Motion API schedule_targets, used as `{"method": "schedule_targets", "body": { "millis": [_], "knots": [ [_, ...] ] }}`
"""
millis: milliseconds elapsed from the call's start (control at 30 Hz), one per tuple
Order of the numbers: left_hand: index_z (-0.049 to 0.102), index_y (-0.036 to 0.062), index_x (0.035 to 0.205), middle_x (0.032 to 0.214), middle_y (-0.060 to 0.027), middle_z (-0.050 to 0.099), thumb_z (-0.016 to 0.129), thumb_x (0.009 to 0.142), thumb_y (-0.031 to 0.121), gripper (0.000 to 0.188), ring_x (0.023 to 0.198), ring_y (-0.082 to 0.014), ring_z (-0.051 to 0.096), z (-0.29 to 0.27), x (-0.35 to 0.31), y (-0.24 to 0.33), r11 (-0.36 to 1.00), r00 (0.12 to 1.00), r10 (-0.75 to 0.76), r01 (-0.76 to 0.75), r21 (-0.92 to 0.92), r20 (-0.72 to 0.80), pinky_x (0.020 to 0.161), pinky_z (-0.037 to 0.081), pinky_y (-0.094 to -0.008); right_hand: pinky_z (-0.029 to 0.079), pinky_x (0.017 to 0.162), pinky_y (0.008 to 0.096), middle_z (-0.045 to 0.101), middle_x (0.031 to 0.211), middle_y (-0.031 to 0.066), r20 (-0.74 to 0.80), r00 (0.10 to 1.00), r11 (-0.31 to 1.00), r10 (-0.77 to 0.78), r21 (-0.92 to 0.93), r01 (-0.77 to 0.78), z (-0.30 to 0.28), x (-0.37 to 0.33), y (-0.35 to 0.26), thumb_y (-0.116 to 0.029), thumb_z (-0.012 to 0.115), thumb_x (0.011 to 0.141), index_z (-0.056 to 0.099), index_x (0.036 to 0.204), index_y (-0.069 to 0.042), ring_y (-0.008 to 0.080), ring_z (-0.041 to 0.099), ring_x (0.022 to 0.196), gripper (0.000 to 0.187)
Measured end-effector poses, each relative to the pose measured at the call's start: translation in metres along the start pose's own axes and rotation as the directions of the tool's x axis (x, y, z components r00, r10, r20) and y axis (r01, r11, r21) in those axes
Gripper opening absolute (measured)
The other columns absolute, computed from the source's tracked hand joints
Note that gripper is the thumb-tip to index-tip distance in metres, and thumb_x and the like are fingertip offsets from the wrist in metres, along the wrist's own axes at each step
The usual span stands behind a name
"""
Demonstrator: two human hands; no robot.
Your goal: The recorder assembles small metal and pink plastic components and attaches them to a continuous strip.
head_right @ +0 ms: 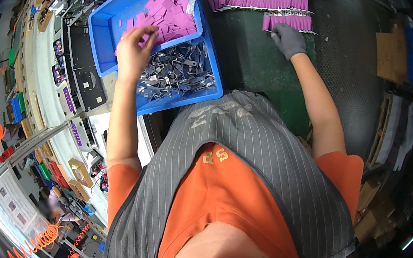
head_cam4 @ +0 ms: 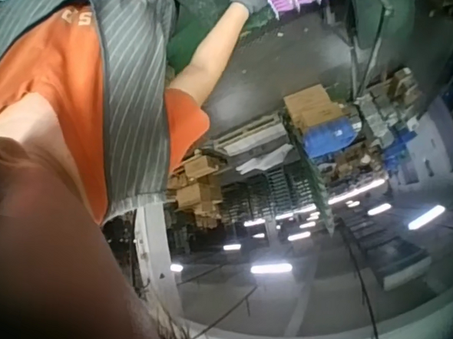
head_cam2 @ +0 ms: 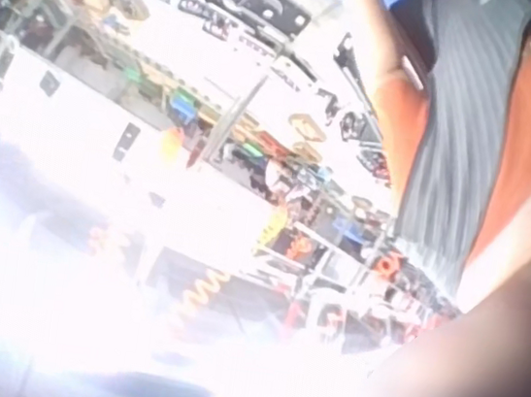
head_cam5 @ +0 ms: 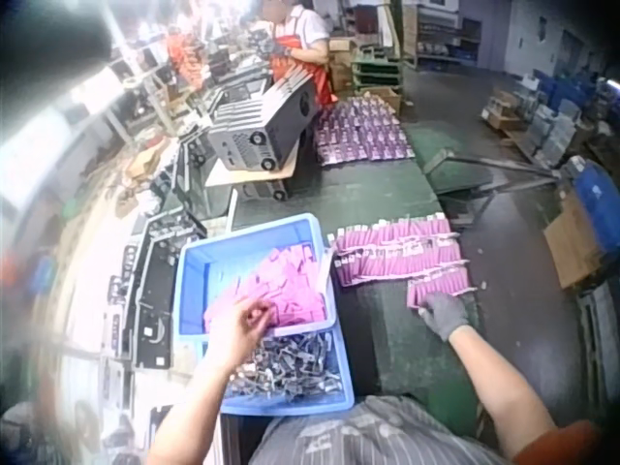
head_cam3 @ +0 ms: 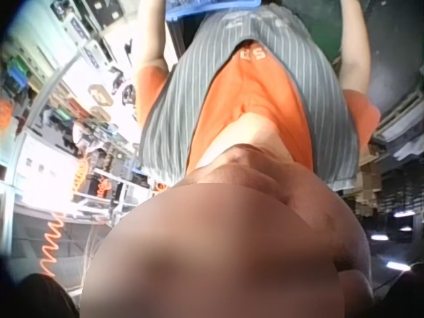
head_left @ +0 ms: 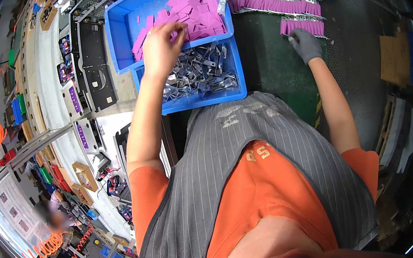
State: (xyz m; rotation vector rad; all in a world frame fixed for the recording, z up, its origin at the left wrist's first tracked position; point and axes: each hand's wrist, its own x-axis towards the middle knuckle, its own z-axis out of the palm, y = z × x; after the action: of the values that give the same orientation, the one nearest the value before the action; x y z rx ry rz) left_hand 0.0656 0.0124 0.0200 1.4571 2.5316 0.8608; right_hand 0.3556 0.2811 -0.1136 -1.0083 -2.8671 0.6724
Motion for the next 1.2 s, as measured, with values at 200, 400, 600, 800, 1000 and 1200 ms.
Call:
{"method": "schedule_targets", "body": {
  "millis": [200,400,600,800,1000,1200],
  "knots": [
    [0.07,0.0129,0.091,0.089,-0.0054,0.069,0.068,0.076,0.035,0.027,0.085,-0.0234,0.066,0.022,0.04,0.009,0.987,0.952,-0.156,0.141,0.077,0.264,0.074,0.051,-0.0359,0.049,0.073,0.0395,0.062,0.089,0.0097,-0.05,0.969,0.967,0.244,-0.066,-0.247,0.01,0.004,-0.001,-0.023,0.065,0.078,0.058,0.089,-0.009,0.0283,0.061,0.083,0.019],
    [0.071,0.015,0.092,0.089,-0.0073,0.069,0.075,0.066,0.041,0.038,0.088,-0.0246,0.065,0.038,0.053,0.018,0.971,0.883,-0.174,0.079,0.226,0.436,0.079,0.051,-0.0378,0.048,0.072,0.0391,0.061,0.086,0.0088,-0.164,0.97,0.868,-0.182,0.437,0.237,-0.018,-0.007,-0.1,-0.023,0.066,0.074,0.059,0.087,-0.009,0.0268,0.061,0.08,0.02],
    [0.07,0.0113,0.098,0.09,-0.013,0.068,0.069,0.075,0.035,0.034,0.084,-0.0285,0.065,0.03,0.055,-0.01,0.998,0.827,-0.037,0.058,-0.021,0.56,0.078,0.05,-0.0354,0.042,0.084,0.0358,0.063,0.094,0.0072,0.358,0.667,0.711,-0.654,-0.012,0.703,0.001,-0.026,-0.22,-0.02,0.062,0.074,0.064,0.09,-0.01,0.022,0.058,0.095,0.02],
    [0.07,0.0081,0.098,0.085,-0.0126,0.069,0.067,0.079,0.027,0.027,0.077,-0.0244,0.067,0.021,0.044,-0.015,0.93,0.855,-0.228,0.332,-0.155,0.466,0.074,0.051,-0.0327,0.052,0.075,0.037,0.067,0.1,0.0138,0.788,0.587,0.823,-0.185,-0.202,0.531,0.082,-0.009,-0.258,-0.012,0.069,0.066,0.068,0.095,-0.005,0.0256,0.065,0.093,0.031],
    [0.071,0.0095,0.095,0.086,-0.0134,0.069,0.069,0.078,0.025,0.023,0.078,-0.0208,0.067,0.02,0.037,-0.02,0.985,0.909,-0.09,0.142,-0.101,0.407,0.075,0.051,-0.0308,0.053,0.071,0.0406,0.068,0.098,0.0147,0.746,0.588,0.788,-0.312,-0.142,0.599,0.081,-0.01,-0.265,-0.011,0.065,0.07,0.07,0.093,-0.005,0.0295,0.066,0.09,0.024],
    [0.07,0.0042,0.097,0.079,-0.003,0.068,0.068,0.082,0.02,0.022,0.067,-0.0081,0.058,-0.006,0.032,-0.025,0.676,0.929,-0.273,0.37,-0.637,0.25,0.06,0.045,-0.0214,0.051,0.073,0.0377,0.067,0.093,0.0147,0.529,0.772,0.919,-0.351,0.039,0.391,0.036,-0.017,-0.256,-0.012,0.056,0.079,0.065,0.097,-0.005,0.0298,0.065,0.089,0.022]
  ]
}}
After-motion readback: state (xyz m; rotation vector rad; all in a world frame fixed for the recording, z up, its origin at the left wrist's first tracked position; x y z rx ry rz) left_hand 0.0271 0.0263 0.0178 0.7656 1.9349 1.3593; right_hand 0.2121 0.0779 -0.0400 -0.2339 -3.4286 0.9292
